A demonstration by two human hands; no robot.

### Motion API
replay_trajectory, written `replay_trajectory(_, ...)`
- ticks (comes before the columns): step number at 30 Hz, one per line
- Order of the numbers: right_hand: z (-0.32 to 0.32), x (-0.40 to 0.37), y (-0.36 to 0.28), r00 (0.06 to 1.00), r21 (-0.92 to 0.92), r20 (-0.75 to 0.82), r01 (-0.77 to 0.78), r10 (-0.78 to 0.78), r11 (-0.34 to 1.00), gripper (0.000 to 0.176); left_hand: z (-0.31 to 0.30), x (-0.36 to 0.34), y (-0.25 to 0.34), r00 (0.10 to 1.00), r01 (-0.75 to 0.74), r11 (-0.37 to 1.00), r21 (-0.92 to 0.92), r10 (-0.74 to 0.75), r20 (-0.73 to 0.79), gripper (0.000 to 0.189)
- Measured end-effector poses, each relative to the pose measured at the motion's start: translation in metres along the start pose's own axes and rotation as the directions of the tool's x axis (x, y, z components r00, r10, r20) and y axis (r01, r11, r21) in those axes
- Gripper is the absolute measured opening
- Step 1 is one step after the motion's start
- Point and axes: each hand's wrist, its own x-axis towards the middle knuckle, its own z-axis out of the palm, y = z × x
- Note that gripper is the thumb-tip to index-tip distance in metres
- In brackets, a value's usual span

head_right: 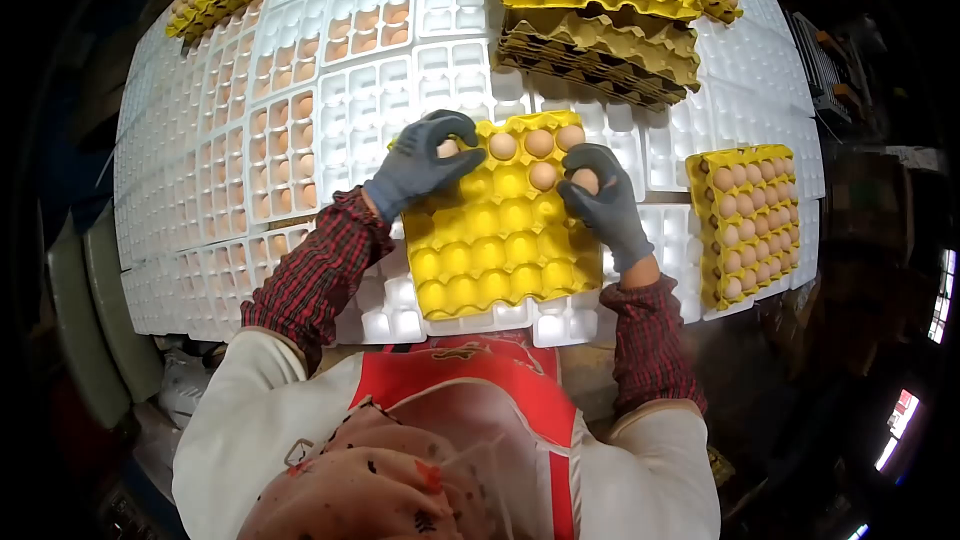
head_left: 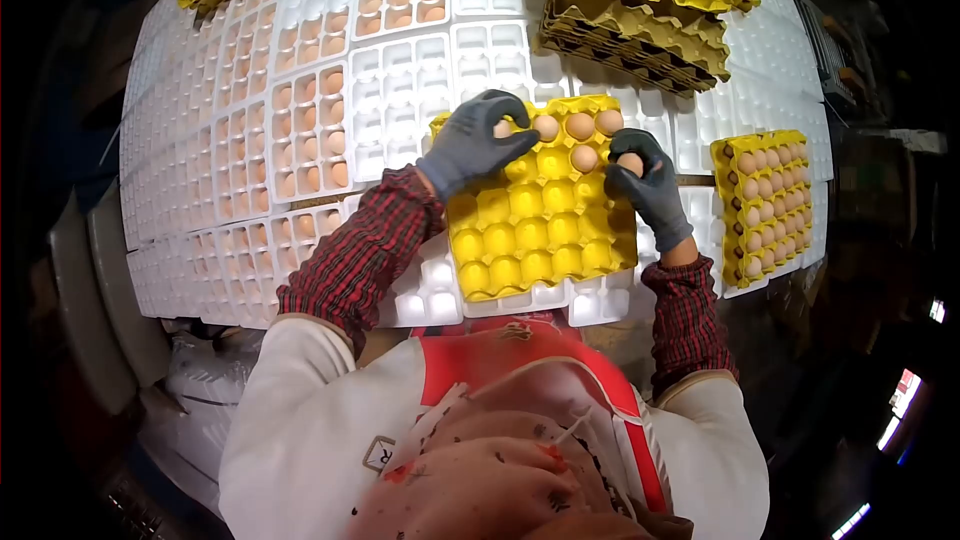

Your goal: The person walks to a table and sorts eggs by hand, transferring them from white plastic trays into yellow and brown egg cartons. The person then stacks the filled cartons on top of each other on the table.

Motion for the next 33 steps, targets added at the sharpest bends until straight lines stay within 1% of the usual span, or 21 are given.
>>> replay_trajectory(1, 0.000, 0.007, -0.006, 0.950, -0.479, 0.179, 0.310, -0.255, 0.821, 0.033, 0.015, 0.012, 0.017, 0.996, 0.019, 0.981, 0.195, -0.035, 0.077, 0.034)
replay_trajectory(3, 0.016, 0.007, -0.021, 0.933, -0.743, 0.326, 0.354, -0.154, 0.568, 0.030, 0.056, 0.029, 0.021, 0.980, 0.038, 0.810, 0.585, -0.143, 0.136, 0.039)
replay_trajectory(7, 0.016, 0.017, -0.008, 0.905, -0.667, 0.356, 0.420, -0.232, 0.615, 0.025, 0.069, 0.033, 0.012, 0.991, 0.033, 0.828, 0.560, -0.098, 0.086, 0.043)
replay_trajectory(8, 0.011, 0.013, -0.012, 0.971, -0.550, 0.206, 0.220, -0.124, 0.806, 0.031, 0.056, 0.028, 0.019, 0.993, 0.050, 0.874, 0.483, -0.097, 0.072, 0.049)
replay_trajectory(9, 0.005, 0.017, -0.004, 0.970, -0.243, 0.105, 0.238, -0.219, 0.940, 0.048, 0.041, 0.025, 0.025, 0.977, 0.203, 0.971, 0.123, -0.209, 0.035, 0.052)
replay_trajectory(10, -0.015, 0.015, -0.001, 0.999, 0.059, 0.043, 0.003, -0.006, 0.998, 0.052, 0.025, 0.024, 0.030, 0.949, 0.312, 0.913, -0.264, -0.310, 0.047, 0.054)
replay_trajectory(11, -0.030, 0.011, -0.018, 0.974, 0.360, 0.044, -0.225, 0.224, 0.906, 0.057, 0.016, 0.024, 0.030, 0.914, 0.372, 0.700, -0.610, -0.392, 0.108, 0.057)
replay_trajectory(13, -0.052, 0.022, -0.014, 0.976, 0.315, 0.062, -0.219, 0.210, 0.924, 0.064, 0.016, 0.030, 0.025, 0.927, 0.286, 0.387, -0.877, -0.342, 0.151, 0.056)
replay_trajectory(14, -0.057, 0.037, 0.007, 0.990, -0.138, 0.096, 0.111, -0.099, 0.984, 0.064, 0.019, 0.038, 0.026, 0.924, 0.365, 0.491, -0.791, -0.298, 0.242, 0.052)
replay_trajectory(15, -0.056, 0.055, 0.021, 0.894, -0.521, 0.256, 0.449, -0.368, 0.726, 0.065, 0.022, 0.050, 0.029, 0.909, 0.417, 0.598, -0.684, -0.263, 0.325, 0.047)
replay_trajectory(16, -0.034, 0.056, -0.023, 0.976, -0.703, 0.177, 0.037, 0.125, 0.710, 0.057, 0.035, 0.059, 0.038, 0.963, 0.243, 0.847, -0.473, -0.154, 0.220, 0.041)
replay_trajectory(17, -0.022, 0.061, -0.017, 0.963, -0.906, 0.262, 0.268, -0.064, 0.327, 0.044, 0.054, 0.064, 0.043, 0.995, 0.047, 0.993, 0.111, -0.056, 0.083, 0.040)
replay_trajectory(19, -0.001, 0.066, -0.022, 0.970, -0.967, 0.237, 0.232, 0.045, 0.103, 0.036, 0.084, 0.081, 0.065, 0.953, 0.054, 0.601, 0.797, -0.270, 0.139, 0.035)
replay_trajectory(21, -0.001, 0.071, -0.020, 0.959, -0.948, 0.282, 0.272, 0.038, 0.167, 0.034, 0.121, 0.080, 0.047, 0.978, 0.159, 0.390, 0.907, -0.189, -0.090, 0.026)
replay_trajectory(23, -0.022, 0.078, 0.012, 0.943, -0.897, 0.320, 0.332, -0.087, 0.294, 0.035, 0.114, 0.079, 0.050, 0.984, 0.106, 0.365, 0.925, -0.172, -0.045, 0.028)
replay_trajectory(25, -0.033, 0.078, -0.011, 0.958, -0.740, 0.263, 0.125, 0.113, 0.660, 0.038, 0.079, 0.072, 0.052, 0.984, 0.047, 0.645, 0.763, -0.163, 0.078, 0.031)
replay_trajectory(27, -0.042, 0.076, -0.014, 0.962, -0.271, 0.151, -0.179, 0.225, 0.946, 0.040, 0.043, 0.060, 0.030, 0.965, 0.258, 0.956, 0.140, -0.262, 0.011, 0.040)
replay_trajectory(29, -0.011, 0.072, -0.043, 0.962, 0.297, 0.121, -0.272, 0.246, 0.915, 0.038, 0.006, 0.021, 0.004, 0.893, 0.325, 0.610, -0.723, -0.450, 0.022, 0.044)
replay_trajectory(31, 0.023, 0.091, -0.056, 0.917, 0.160, 0.262, -0.349, 0.301, 0.924, 0.042, -0.028, -0.008, -0.027, 0.837, 0.197, 0.659, -0.726, -0.498, -0.225, 0.049)
replay_trajectory(32, 0.046, 0.110, -0.043, 0.943, -0.020, 0.316, -0.108, 0.109, 0.994, 0.042, -0.043, -0.020, -0.055, 0.803, 0.302, 0.910, -0.283, -0.403, -0.438, 0.050)
replay_trajectory(33, 0.073, 0.131, -0.030, 0.912, -0.180, 0.404, 0.157, -0.073, 0.971, 0.042, -0.056, -0.029, -0.079, 0.792, 0.399, 0.888, 0.228, -0.208, -0.574, 0.050)
